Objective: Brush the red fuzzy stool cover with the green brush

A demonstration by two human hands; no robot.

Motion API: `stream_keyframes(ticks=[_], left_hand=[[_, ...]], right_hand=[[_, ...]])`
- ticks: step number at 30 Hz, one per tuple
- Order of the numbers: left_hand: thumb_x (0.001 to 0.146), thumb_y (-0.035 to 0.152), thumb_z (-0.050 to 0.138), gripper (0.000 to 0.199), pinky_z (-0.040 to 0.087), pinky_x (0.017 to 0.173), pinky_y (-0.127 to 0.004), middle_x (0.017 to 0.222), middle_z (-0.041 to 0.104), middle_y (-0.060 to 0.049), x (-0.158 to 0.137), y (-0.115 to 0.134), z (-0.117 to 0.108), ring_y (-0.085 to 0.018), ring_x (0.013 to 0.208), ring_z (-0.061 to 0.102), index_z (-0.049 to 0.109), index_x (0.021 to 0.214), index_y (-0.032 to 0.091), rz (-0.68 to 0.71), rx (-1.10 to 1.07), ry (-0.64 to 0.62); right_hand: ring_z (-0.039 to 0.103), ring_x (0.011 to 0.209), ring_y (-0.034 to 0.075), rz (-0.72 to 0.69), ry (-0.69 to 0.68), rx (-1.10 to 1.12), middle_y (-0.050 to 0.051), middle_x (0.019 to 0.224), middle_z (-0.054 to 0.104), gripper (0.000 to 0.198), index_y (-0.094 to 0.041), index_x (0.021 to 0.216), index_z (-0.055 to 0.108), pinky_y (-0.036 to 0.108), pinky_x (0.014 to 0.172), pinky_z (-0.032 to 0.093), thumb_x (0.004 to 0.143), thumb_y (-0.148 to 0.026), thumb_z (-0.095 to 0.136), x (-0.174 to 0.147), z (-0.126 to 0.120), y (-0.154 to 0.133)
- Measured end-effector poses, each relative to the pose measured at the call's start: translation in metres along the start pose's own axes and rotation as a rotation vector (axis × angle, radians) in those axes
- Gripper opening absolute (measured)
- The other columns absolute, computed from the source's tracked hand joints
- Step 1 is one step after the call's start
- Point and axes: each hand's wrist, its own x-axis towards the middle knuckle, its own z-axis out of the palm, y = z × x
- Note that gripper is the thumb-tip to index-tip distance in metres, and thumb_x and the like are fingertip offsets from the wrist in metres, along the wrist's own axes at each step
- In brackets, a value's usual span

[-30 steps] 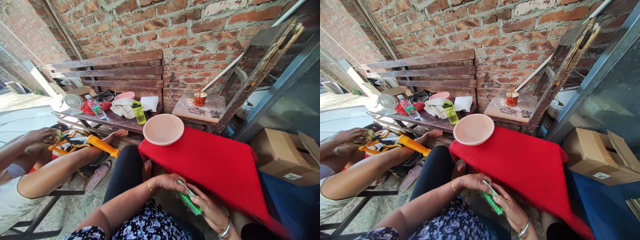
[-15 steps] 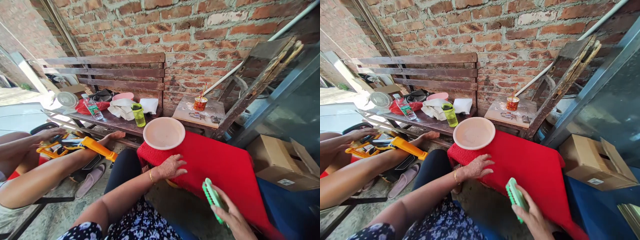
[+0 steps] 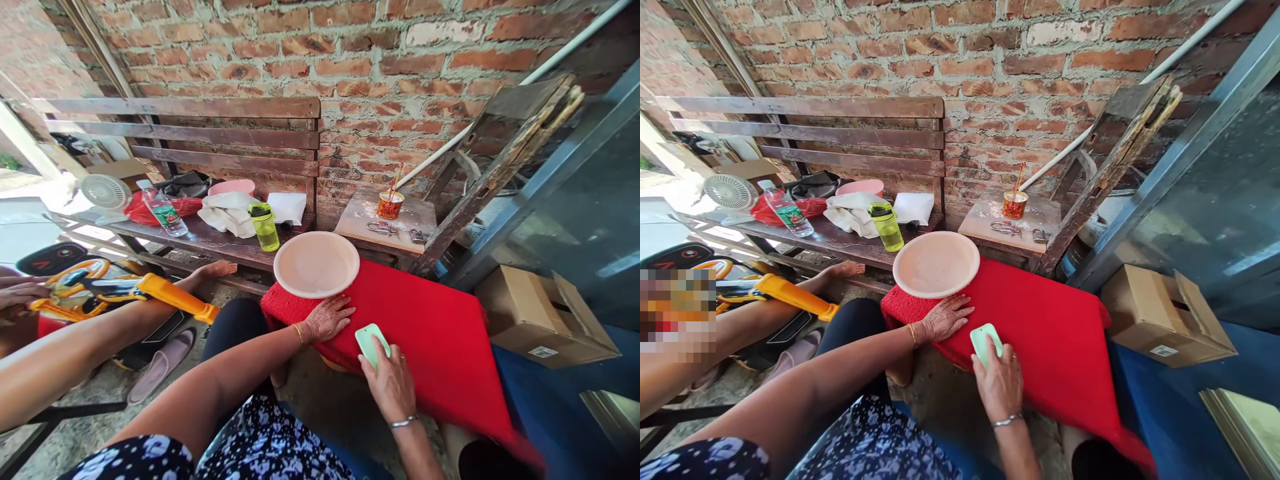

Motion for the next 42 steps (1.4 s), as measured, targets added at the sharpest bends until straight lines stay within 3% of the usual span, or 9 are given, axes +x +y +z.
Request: stream_keyframes(ticks=[8,11,16,18,28,32,37,39,42], left_hand=[[0.103,0.041,0.044,0.044,0.029,0.122,-0.045,0.151,0.049,-0.009,0.0,0.0,0.0,-0.027,0.144,0.039,0.057,0.141,0.024,-0.005,-0.003,0.0],[0.102,0.04,0.045,0.044,0.03,0.121,-0.046,0.151,0.049,-0.01,0.001,0.0,-0.002,-0.028,0.144,0.04,0.057,0.141,0.022,-0.001,0.003,-0.012],[0.103,0.039,0.044,0.044,0.031,0.12,-0.047,0.151,0.049,-0.01,0.0,0.0,-0.004,-0.028,0.143,0.041,0.056,0.141,0.022,0.007,0.029,-0.017],[0.103,0.038,0.044,0.043,0.032,0.12,-0.048,0.15,0.05,-0.01,0.0,0.0,-0.004,-0.027,0.142,0.042,0.057,0.141,0.023,0.002,0.029,-0.01],[0.102,0.037,0.047,0.043,0.031,0.121,-0.046,0.15,0.051,-0.011,0.002,0.001,-0.002,-0.028,0.142,0.042,0.059,0.14,0.022,-0.002,0.02,-0.001],[0.102,0.038,0.046,0.043,0.032,0.12,-0.048,0.149,0.051,-0.011,0.002,0.001,-0.002,-0.028,0.142,0.043,0.059,0.139,0.022,-0.001,0.017,0.008],[0.101,0.037,0.047,0.042,0.032,0.12,-0.048,0.149,0.052,-0.009,0.001,0.001,-0.002,-0.027,0.141,0.043,0.059,0.139,0.024,-0.018,0.009,0.017],[0.101,0.037,0.048,0.041,0.032,0.12,-0.046,0.149,0.052,-0.009,0.001,0.002,-0.003,-0.027,0.141,0.043,0.059,0.138,0.025,-0.023,0.002,0.021],[0.101,0.036,0.049,0.04,0.031,0.121,-0.045,0.149,0.052,-0.009,0.001,0.002,-0.004,-0.026,0.142,0.043,0.06,0.137,0.024,-0.015,-0.01,0.026]], right_hand=[[0.059,0.068,0.029,0.471,0.098,-0.145,0.011,0.081,0.058,0.074,-0.017,0.14,0.056,0.04,0.066,0.048,0.094,-0.069,0.03,-0.042,-0.007,0.145],[0.061,0.076,0.03,0.44,0.125,-0.112,0.012,0.085,0.058,0.07,-0.017,0.139,0.057,0.039,0.069,0.048,0.095,-0.067,0.035,-0.033,-0.014,0.126],[0.062,0.094,0.025,0.063,0.012,0.071,0.011,0.105,0.062,0.046,-0.024,0.134,0.062,0.033,0.084,0.048,0.094,-0.046,0.056,0.002,-0.015,0.02],[0.062,0.098,0.025,0.018,-0.021,0.075,0.009,0.11,0.063,0.042,-0.027,0.131,0.063,0.033,0.087,0.048,0.092,-0.042,0.061,0.009,-0.014,0.004],[0.061,0.09,0.032,0.586,0.132,-0.106,0.015,0.088,0.062,0.059,-0.015,0.131,0.063,0.044,0.079,0.05,0.094,-0.056,0.04,-0.029,-0.012,0.167],[0.059,0.101,0.03,0.326,0.227,0.201,0.013,0.099,0.063,0.055,-0.014,0.132,0.06,0.042,0.092,0.049,0.086,-0.042,0.05,-0.015,0.003,0.116],[0.06,0.099,0.024,-0.044,0.131,0.36,0.009,0.11,0.062,0.041,-0.023,0.121,0.066,0.036,0.091,0.049,0.082,-0.028,0.058,0.005,0.014,0.029],[0.061,0.096,0.024,-0.014,0.117,0.315,0.01,0.109,0.063,0.038,-0.022,0.118,0.069,0.036,0.09,0.049,0.082,-0.03,0.058,0.005,0.013,0.04],[0.062,0.092,0.024,0.192,0.139,0.24,0.009,0.1,0.065,0.038,-0.021,0.113,0.071,0.037,0.089,0.05,0.083,-0.039,0.056,-0.006,0.008,0.103]])
